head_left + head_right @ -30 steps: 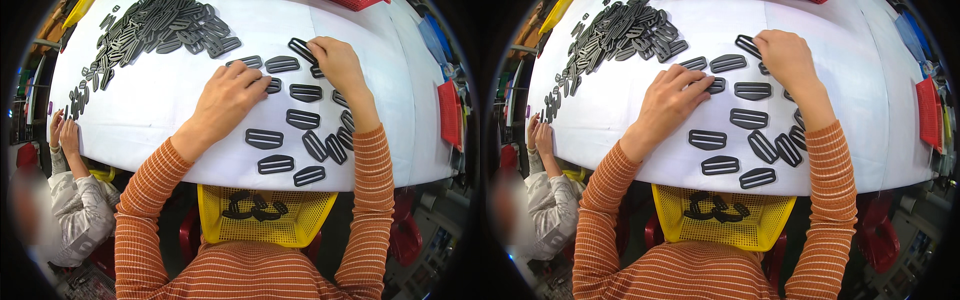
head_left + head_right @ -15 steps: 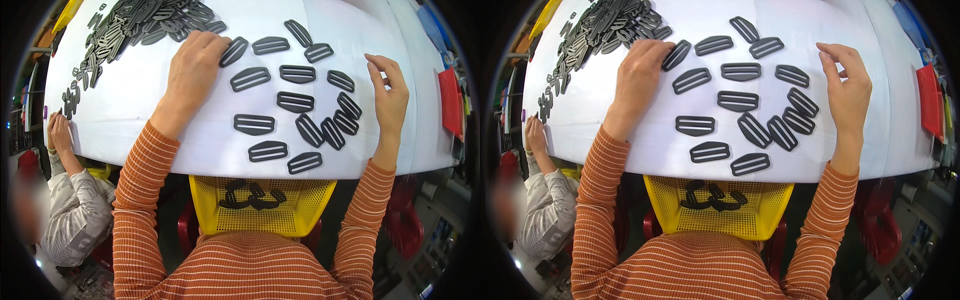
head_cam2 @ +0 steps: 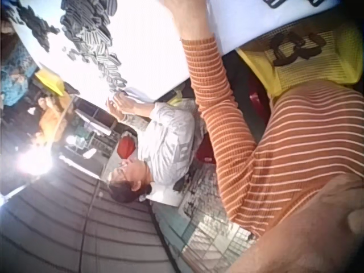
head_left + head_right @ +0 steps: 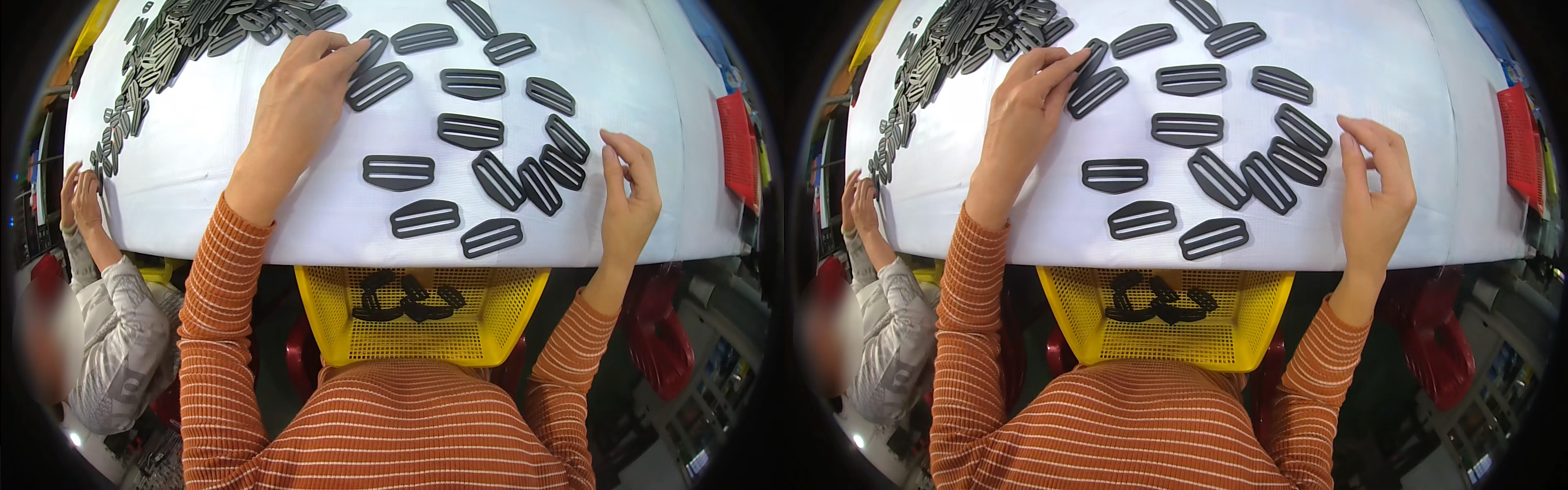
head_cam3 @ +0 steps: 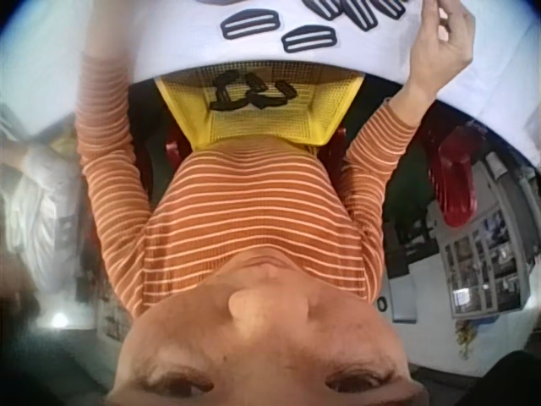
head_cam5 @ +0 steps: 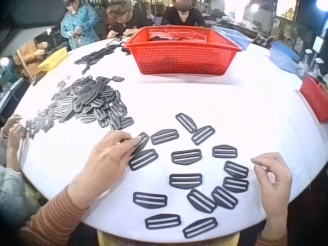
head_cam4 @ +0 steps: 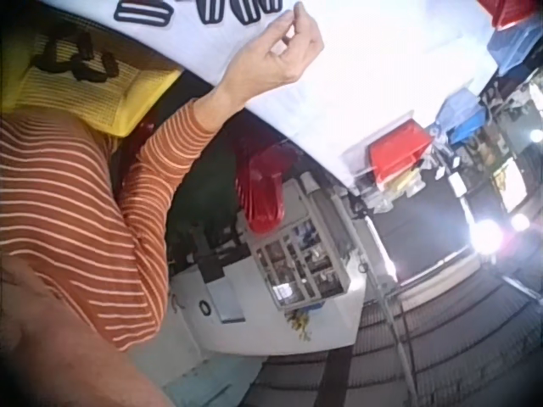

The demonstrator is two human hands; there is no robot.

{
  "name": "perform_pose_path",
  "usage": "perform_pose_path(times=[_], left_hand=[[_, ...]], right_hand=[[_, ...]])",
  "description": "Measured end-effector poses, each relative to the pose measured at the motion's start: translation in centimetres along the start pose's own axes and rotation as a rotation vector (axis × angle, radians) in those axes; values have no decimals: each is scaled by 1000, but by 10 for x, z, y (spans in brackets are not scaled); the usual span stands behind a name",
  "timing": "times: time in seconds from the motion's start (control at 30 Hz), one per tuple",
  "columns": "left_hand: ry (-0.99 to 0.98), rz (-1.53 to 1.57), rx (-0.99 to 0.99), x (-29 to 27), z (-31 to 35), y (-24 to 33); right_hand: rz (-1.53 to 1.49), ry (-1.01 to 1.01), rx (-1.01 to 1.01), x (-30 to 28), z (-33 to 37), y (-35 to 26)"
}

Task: The person repeatedly picks up small black plastic buckles from a white table, arranges them in rows, and transfers them into a yellow basket. The person also moves a red basket and continues sorting the buckles throughout the clip.

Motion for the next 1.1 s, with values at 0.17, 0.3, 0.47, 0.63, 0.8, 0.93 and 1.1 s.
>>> perform_pose_path(times=[0.17, 0.3, 0.47, 0.63, 0.8, 0.93, 1.1], left_hand=[[28, -124, 46, -2, 0, 15], [1, -239, 22, -5, -13, -15], [6, -265, -4, -2, -8, -21], [-125, 169, -421, -12, 6, -32], [50, 90, -182, -25, 25, -33], [-90, 341, -168, -20, 31, -8], [-355, 278, -139, 5, 51, 2]], right_hand=[[-26, -1, -20, -3, 32, 0], [11, -22, -49, 5, 16, -22], [34, -24, -65, 1, 21, -30], [40, -48, -67, 0, 32, -26], [56, -83, -73, 17, 37, -23], [72, -106, -73, 22, 38, -19], [84, -178, -60, 26, 43, -18]])
Point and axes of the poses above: each hand's wrist, its own z-axis away from the middle knuckle, its own x-axis out of the palm, y = z × x, the point moved 9 cm from there along -z, towards the middle knuckle, and after that the axes turned 4 degrees about x, right-handed, at the moved point
